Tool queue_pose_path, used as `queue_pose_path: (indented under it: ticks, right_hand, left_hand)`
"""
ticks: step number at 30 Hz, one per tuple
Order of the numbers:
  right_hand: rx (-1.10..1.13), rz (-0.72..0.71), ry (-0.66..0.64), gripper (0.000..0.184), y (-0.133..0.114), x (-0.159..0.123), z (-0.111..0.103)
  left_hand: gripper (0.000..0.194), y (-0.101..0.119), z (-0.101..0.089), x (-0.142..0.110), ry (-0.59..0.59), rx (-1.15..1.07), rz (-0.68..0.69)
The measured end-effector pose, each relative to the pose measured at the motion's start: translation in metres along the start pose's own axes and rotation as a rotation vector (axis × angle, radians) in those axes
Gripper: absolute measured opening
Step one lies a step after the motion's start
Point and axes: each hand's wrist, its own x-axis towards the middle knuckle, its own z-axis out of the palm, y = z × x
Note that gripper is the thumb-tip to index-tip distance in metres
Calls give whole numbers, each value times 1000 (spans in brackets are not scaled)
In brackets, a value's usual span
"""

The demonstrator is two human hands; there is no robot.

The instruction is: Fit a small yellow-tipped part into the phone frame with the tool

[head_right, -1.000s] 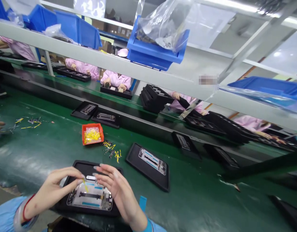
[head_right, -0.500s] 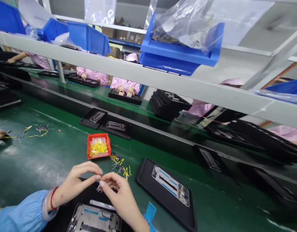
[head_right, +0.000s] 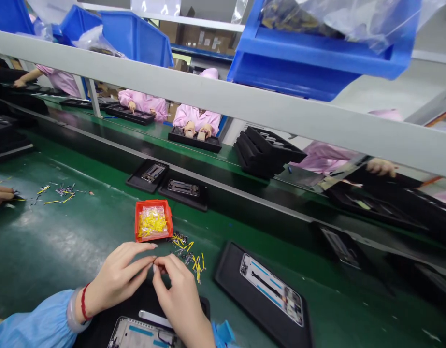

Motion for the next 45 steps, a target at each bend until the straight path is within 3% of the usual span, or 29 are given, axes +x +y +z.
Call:
queue_pose_path:
  ticks: [5,8,12,16,22,27,29,34,38,42,45]
  right_hand:
    - [-9,11,-18,18,4,1,1]
    - [8,41,7,18,7,3,-1]
    - [35,101,46,20,15,6,-4]
    - [54,144,45,24,25,8,-5]
    - [75,188,49,25,34,9,-4]
    - [103,192,66,22,34,9,-2]
    - [130,189,71,20,32,9,0]
    - [190,135,8,12,26,8,1]
    - [123,75,-1,11,23,6,1]
    - [-34,-13,160,12,21,4,3]
    - [-204,-98,202,18,19,1,6]
  left_hand:
    - [27,-9,-3,6,-55,136,82]
    - [26,-32,-3,16,-90,219,16]
    - [21,-72,6,25,-225,304,-117]
    - [17,-88,19,19,-245,283,-170]
    - [13,-85,27,7,-140,197,-293]
    - [24,-77,23,6,-110,86,-293]
    - [24,-67,18,7,-148,-50,-266]
    - [20,-40,10,10,-365,-365,-151]
    - [14,-34,11,8,-359,-430,-177]
    - [14,-35,12,6,-322,-426,-219]
    - [16,-33,12,6,-354,-386,-208]
